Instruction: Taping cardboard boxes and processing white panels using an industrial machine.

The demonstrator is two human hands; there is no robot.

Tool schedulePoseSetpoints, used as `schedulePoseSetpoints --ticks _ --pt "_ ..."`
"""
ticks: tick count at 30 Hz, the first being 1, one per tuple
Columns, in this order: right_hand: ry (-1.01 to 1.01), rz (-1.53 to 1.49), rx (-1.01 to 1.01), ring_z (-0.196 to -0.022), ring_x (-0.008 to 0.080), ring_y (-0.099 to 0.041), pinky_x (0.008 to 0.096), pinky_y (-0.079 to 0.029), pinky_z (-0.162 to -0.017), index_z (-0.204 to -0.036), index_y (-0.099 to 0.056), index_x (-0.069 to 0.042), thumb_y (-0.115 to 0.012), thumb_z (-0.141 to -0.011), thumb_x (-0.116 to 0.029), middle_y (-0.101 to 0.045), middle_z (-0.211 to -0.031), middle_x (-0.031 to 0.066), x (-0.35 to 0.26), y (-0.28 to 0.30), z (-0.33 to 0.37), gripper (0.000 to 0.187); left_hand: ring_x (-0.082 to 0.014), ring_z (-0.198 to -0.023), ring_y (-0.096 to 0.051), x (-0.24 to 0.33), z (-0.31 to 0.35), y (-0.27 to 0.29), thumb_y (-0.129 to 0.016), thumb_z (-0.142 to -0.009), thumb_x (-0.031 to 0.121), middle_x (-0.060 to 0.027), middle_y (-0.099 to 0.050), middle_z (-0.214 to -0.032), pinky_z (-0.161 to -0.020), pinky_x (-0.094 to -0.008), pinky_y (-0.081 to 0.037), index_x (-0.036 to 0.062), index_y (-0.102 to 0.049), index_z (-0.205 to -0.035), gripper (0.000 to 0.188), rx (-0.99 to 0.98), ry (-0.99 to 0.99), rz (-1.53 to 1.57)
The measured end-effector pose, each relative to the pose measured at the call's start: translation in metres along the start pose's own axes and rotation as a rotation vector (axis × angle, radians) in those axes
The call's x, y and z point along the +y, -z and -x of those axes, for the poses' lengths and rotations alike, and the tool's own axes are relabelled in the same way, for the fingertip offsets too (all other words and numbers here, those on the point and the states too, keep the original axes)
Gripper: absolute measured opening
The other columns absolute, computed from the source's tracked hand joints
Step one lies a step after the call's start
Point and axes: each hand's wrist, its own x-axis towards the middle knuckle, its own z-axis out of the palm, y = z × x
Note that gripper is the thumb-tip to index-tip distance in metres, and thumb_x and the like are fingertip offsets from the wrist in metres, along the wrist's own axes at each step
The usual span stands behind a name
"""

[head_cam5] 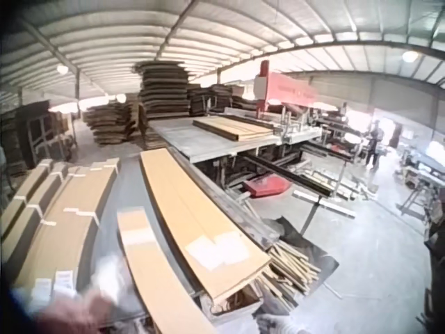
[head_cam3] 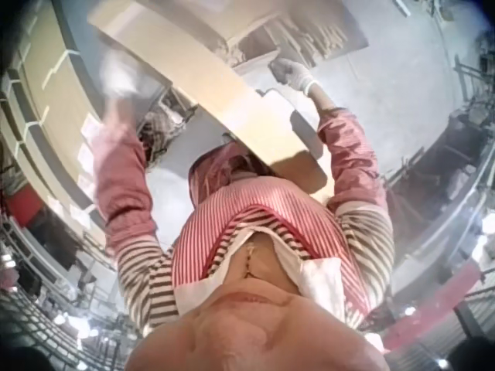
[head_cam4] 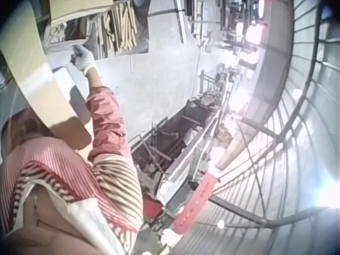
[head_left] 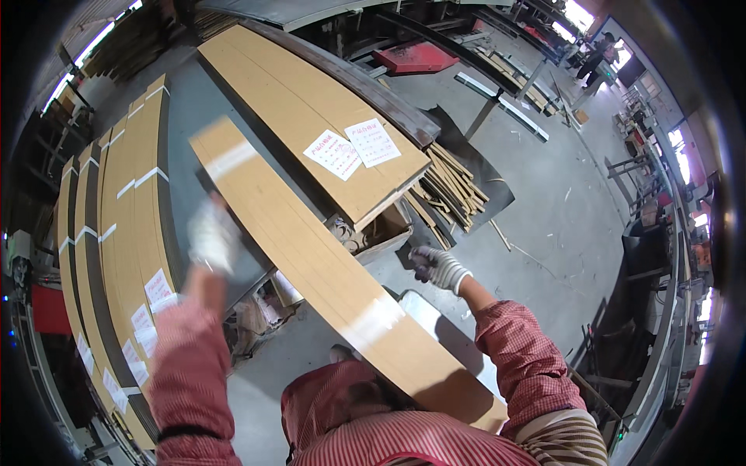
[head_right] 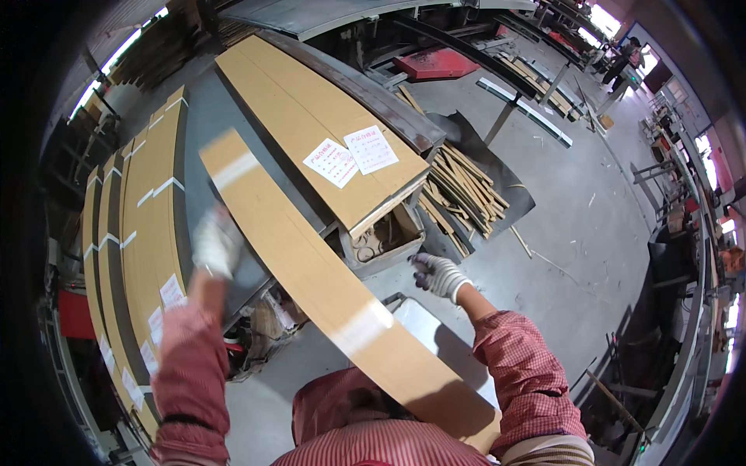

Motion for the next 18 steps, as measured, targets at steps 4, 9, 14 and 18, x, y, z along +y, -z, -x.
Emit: schedulePoseSetpoints --ticks 4,9,14,18 --pt "-0.02 -0.096 0.09 -0.07 0.0111 -0.05 0.026 -0.045 -0.061 -0.115 -0.053 -0.003 -0.06 -0.085 -0.005 -0.057 -0.079 -0.0004 0.019 0.0 0.021 0.03 -0.0175 -0.094 -0.053 0.046 -0.013 -0.019 -0.052 -0.089 0.029 -0.007 -0.055 -0.109 -0.084 -0.0273 -0.044 0.0043 -0.05 -0.116 0.037 0.11 -0.084 -0.261" --pt "-0.041 0.215 0.13 -0.066 0.0133 -0.042 0.0297 -0.042 -0.062 -0.098 -0.061 0.001 -0.05 -0.091 -0.045 -0.051 -0.067 0.0026 0.03 0.009 0.023 0.047 -0.0275 -0.102 -0.056 -0.024 0.041 -0.046 -0.049 -0.086 0.025 -0.0129 -0.061 -0.107 -0.098 -0.0447 -0.034 0.0075 -0.064 -0.1 0.026 -0.299 -0.908 -1.387" --pt "-0.194 0.368 0.134 -0.063 0.0234 -0.046 0.0334 -0.043 -0.065 -0.097 -0.06 0.002 -0.046 -0.088 -0.056 -0.054 -0.067 0.0155 0.048 0.067 0.014 0.06 -0.0296 -0.104 -0.056 0.024 0.0 -0.051 -0.053 -0.086 0.036 -0.0197 -0.066 -0.09 -0.092 -0.0425 -0.041 -0.0016 -0.067 -0.094 0.041 -0.103 0.276 -1.419" --pt "-0.024 0.425 0.214 -0.069 0.0327 -0.053 0.0388 -0.044 -0.07 -0.092 -0.06 0.002 -0.04 -0.09 -0.054 -0.06 -0.076 0.023 0.069 0.096 -0.004 0.06 -0.0313 -0.13 -0.032 -0.026 -0.008 -0.129 -0.072 -0.075 0.032 -0.0281 -0.027 -0.14 -0.103 -0.0359 -0.031 -0.0043 -0.015 -0.14 0.094 0.144 0.107 -0.33"
